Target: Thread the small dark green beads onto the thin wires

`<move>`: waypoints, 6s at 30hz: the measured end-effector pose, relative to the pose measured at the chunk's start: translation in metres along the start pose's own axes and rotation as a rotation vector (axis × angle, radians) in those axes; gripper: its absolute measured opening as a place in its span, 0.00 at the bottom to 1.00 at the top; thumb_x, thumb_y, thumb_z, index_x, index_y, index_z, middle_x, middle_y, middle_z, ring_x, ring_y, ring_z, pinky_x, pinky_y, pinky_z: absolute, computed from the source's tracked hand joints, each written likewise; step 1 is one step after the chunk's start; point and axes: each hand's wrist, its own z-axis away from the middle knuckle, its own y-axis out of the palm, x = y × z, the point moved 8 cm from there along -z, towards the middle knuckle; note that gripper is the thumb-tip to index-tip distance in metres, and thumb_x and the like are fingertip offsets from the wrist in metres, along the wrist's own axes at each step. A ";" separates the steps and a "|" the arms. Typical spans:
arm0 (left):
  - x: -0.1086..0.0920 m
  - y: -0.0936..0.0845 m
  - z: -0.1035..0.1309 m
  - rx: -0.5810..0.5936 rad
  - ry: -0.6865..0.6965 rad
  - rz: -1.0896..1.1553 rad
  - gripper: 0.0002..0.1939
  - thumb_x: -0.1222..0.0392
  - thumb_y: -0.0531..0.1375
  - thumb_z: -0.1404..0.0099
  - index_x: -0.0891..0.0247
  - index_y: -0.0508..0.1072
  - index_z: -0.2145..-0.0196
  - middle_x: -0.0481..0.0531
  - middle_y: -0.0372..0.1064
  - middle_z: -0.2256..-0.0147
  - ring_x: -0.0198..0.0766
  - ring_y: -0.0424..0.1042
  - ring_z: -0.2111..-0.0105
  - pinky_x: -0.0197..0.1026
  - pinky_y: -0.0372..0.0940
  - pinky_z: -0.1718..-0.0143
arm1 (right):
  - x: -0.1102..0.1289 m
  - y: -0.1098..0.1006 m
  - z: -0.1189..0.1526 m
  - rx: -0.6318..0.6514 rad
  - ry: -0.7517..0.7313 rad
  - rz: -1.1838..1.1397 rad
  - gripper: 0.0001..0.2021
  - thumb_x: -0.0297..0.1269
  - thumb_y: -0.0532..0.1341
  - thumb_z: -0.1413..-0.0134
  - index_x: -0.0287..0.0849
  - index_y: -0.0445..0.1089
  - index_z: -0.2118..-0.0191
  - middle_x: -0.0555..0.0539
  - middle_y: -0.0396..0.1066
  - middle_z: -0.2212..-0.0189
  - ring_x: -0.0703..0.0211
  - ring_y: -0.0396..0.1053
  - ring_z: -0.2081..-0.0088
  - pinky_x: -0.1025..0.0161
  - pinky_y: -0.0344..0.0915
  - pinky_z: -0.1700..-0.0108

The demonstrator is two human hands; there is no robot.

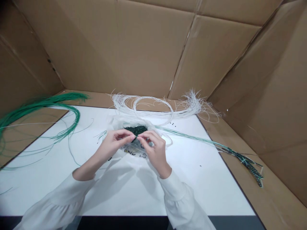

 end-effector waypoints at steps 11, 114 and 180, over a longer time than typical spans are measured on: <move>0.016 0.010 0.001 0.078 -0.253 0.260 0.15 0.50 0.57 0.45 0.66 0.74 0.71 0.47 0.67 0.74 0.26 0.48 0.84 0.34 0.41 0.82 | -0.008 0.006 0.001 0.081 0.065 0.061 0.06 0.35 0.58 0.49 0.42 0.71 0.73 0.48 0.69 0.74 0.62 0.66 0.72 0.65 0.63 0.73; 0.005 0.008 0.001 0.029 -0.118 0.233 0.11 0.54 0.59 0.45 0.66 0.71 0.72 0.47 0.68 0.77 0.27 0.57 0.81 0.32 0.51 0.79 | -0.042 0.012 -0.001 0.047 0.444 -0.657 0.06 0.37 0.68 0.64 0.44 0.76 0.74 0.51 0.71 0.80 0.66 0.65 0.77 0.65 0.62 0.70; 0.033 0.017 0.003 -0.009 -0.437 0.708 0.04 0.64 0.57 0.40 0.67 0.65 0.72 0.55 0.72 0.70 0.33 0.73 0.70 0.32 0.65 0.69 | 0.000 0.008 0.002 0.030 -0.210 0.338 0.08 0.32 0.58 0.48 0.48 0.75 0.67 0.47 0.74 0.66 0.56 0.67 0.64 0.56 0.65 0.60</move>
